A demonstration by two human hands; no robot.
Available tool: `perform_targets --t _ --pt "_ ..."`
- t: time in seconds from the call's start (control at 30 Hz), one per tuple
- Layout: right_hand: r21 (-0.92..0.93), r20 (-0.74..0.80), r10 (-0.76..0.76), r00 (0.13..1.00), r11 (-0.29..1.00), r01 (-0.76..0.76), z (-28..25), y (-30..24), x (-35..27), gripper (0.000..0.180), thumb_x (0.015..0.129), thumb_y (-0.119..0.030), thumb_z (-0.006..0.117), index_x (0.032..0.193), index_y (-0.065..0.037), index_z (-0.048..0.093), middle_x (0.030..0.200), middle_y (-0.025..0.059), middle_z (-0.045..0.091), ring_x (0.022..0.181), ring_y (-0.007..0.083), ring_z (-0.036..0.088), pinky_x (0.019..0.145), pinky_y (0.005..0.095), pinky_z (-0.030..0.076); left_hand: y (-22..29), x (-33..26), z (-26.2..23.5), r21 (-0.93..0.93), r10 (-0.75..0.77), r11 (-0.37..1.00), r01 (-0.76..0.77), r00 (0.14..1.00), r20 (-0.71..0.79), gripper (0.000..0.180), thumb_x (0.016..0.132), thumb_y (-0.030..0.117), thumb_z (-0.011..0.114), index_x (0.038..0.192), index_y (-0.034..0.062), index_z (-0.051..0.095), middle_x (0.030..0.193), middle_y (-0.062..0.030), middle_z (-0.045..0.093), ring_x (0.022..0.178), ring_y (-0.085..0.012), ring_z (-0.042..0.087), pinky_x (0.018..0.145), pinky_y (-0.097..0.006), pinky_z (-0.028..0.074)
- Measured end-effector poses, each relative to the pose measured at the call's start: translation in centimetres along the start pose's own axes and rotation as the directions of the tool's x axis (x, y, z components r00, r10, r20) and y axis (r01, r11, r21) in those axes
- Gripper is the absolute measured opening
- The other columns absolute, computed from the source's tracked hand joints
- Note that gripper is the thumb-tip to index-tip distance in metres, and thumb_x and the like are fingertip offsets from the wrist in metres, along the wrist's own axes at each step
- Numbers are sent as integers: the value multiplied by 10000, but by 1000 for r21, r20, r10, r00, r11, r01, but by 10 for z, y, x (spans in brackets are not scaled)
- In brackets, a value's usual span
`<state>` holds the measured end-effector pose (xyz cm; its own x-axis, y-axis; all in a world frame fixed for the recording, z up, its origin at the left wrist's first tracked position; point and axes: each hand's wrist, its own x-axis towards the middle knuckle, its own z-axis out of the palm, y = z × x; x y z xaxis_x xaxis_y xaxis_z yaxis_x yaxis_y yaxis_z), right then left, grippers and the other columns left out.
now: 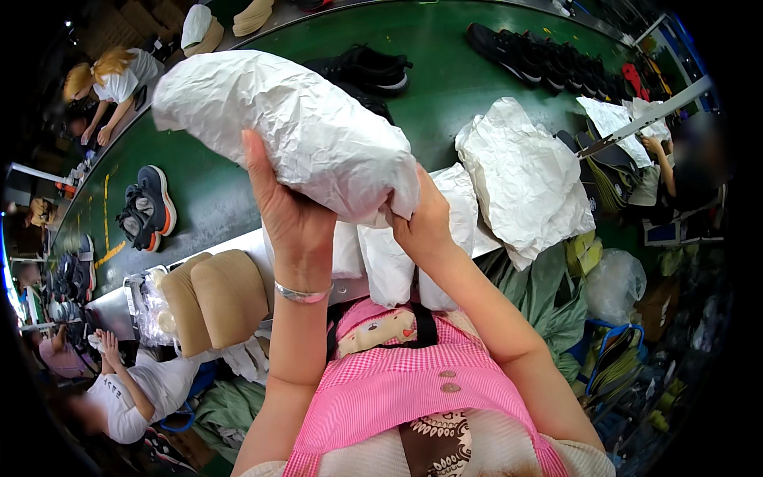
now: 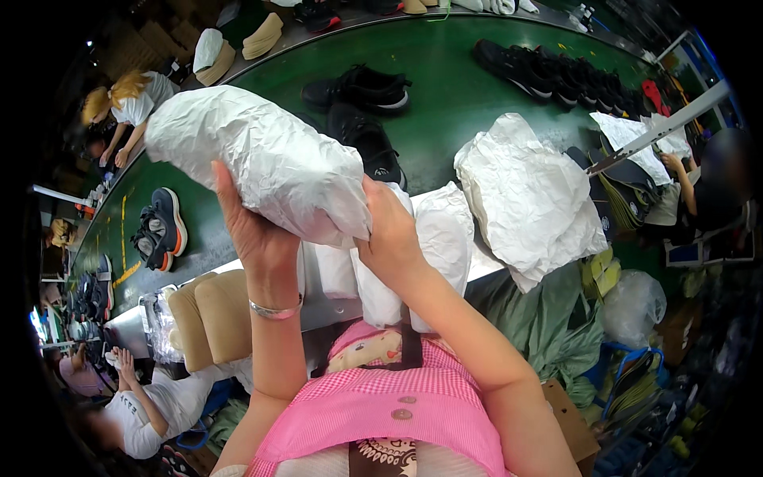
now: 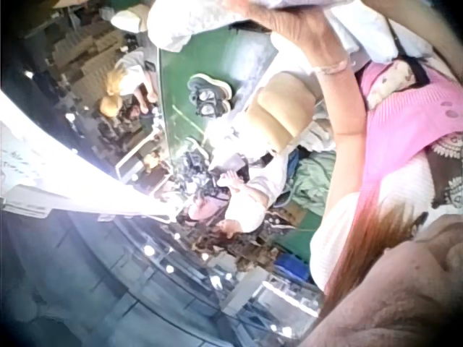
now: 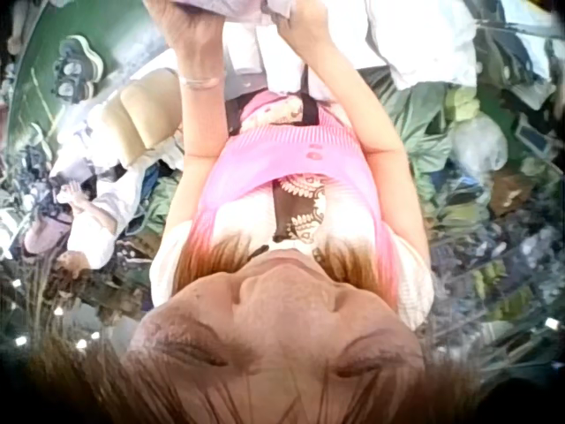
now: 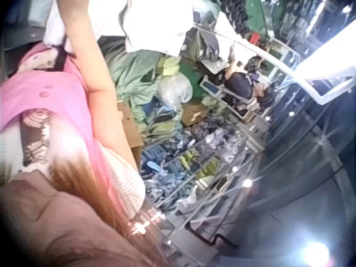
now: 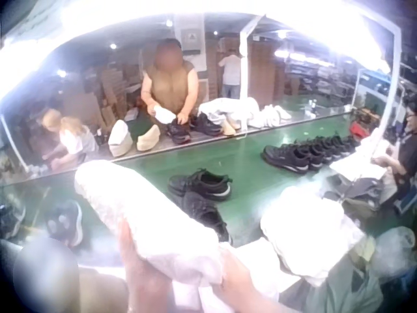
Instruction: The person repeatedly picks up white tissue paper, folds it into a compact shape, and inserts it into the toe area of various shoes on a conveyor belt. The person handles multiple pairs of shoes one at a time, moving them along the belt after stuffing.
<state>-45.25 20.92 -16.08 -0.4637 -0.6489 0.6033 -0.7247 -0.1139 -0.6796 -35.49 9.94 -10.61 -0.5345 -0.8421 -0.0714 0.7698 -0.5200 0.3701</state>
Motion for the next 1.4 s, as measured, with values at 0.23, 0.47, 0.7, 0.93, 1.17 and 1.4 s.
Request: perform_targets --t 0.23,0.47,0.7,0.93,1.17,1.4 --pt "-204 -20 -31 999 979 26 6 17 0 275 728 -67 653 988 -15 579 937 138 554 817 325 583 700 372 470 -1 -26 6 388 128 909 -153 988 88 759 839 575 571 1389 122 312 1357 -30 424 1253 -215 425 1050 -409 363" --pt "541 355 366 860 670 -509 8 21 -13 431 756 -49 677 1168 -11 558 1113 104 601 903 215 629 752 308 496 -3 -37 -15 529 102 828 -188 977 189 789 810 597 589 1381 119 329 1344 -40 440 1233 -223 444 1041 -402 376" --pt "712 671 -44 740 -242 -659 -52 15 -17 596 876 -228 584 1353 54 365 1383 140 433 1270 218 431 1040 333 352 -6 -47 -33 337 -5 941 -22 997 77 708 857 480 608 1382 98 324 1329 -51 455 1205 -216 477 1024 -398 406" --pt "723 691 472 547 -445 -528 -58 -8 -14 509 904 -392 544 1249 -21 502 1202 100 583 1094 205 570 946 353 436 -41 -50 -40 492 80 861 -128 990 116 566 892 353 611 1319 45 404 1299 -52 497 1158 -191 508 1004 -352 406" --pt "679 725 486 488 -619 -394 -41 34 -19 362 941 -310 487 1138 -22 583 1080 118 644 1020 232 606 917 350 451 -85 -61 -23 444 16 896 4 999 -42 532 957 414 472 1351 67 385 1312 -44 484 1213 -169 453 1046 -341 350" --pt "581 431 403 808 561 -590 -64 24 -8 655 852 -426 606 1307 -1 403 1247 169 528 1126 248 537 965 332 401 -70 -34 -25 526 191 846 -89 971 -144 454 871 329 658 1129 -31 558 1050 -86 617 934 -154 608 819 -289 504"
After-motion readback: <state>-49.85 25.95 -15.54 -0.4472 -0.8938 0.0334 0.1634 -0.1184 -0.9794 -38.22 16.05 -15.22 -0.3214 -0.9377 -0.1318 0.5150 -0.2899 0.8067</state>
